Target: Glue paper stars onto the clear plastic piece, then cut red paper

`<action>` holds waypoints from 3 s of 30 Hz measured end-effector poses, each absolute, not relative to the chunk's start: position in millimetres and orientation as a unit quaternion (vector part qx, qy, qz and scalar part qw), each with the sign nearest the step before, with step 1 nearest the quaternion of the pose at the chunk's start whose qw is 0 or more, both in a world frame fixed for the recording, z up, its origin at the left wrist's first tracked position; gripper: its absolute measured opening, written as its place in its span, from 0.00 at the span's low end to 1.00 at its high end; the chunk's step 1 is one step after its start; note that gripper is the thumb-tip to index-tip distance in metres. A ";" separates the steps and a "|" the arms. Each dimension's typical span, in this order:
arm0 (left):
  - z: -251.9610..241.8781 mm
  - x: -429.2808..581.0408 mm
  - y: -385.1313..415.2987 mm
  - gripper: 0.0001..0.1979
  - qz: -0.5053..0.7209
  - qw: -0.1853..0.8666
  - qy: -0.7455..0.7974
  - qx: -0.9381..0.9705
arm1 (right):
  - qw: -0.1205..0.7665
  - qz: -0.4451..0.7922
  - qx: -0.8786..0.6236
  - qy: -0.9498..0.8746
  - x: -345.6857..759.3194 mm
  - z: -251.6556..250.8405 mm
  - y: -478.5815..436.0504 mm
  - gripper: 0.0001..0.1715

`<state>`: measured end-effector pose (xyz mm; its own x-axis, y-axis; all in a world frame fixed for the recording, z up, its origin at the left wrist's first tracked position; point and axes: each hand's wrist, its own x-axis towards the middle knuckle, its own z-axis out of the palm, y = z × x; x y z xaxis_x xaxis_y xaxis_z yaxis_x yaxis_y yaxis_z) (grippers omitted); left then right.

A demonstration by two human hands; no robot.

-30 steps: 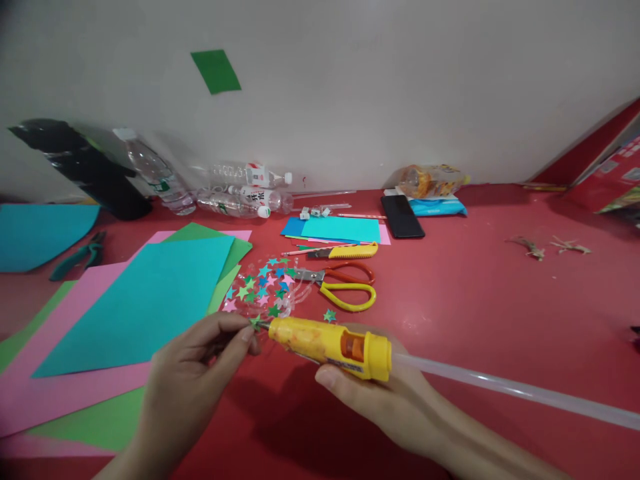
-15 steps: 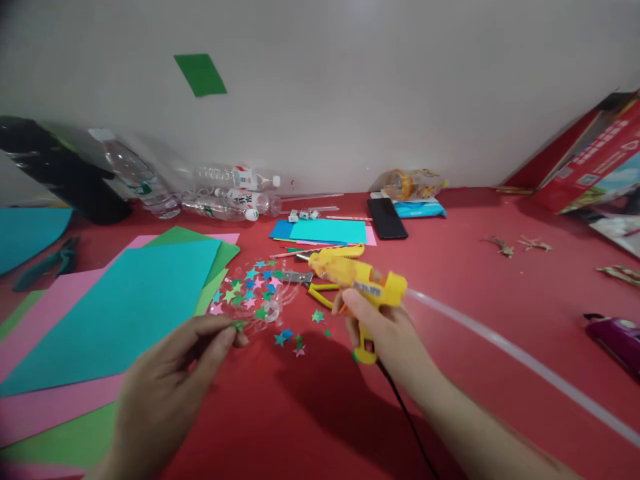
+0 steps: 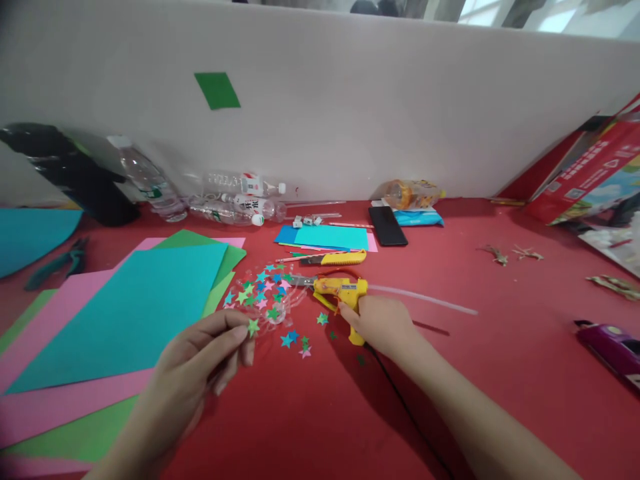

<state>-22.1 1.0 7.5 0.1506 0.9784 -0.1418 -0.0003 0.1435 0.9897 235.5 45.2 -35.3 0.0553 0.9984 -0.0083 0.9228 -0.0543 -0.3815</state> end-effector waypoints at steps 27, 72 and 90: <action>20.3 -9.3 -4.0 0.10 0.300 0.769 0.433 0.361 | 0.324 -0.028 -0.210 -0.922 183.2 15.7 11.2 0.06; -9.2 -24.4 2.9 0.14 0.345 0.109 0.481 0.798 | 0.314 0.085 -0.273 -0.905 175.8 0.6 26.7 0.10; -6.6 -22.7 0.5 0.12 0.342 0.083 0.472 0.808 | 0.328 0.082 -0.296 -0.893 170.2 1.6 29.9 0.10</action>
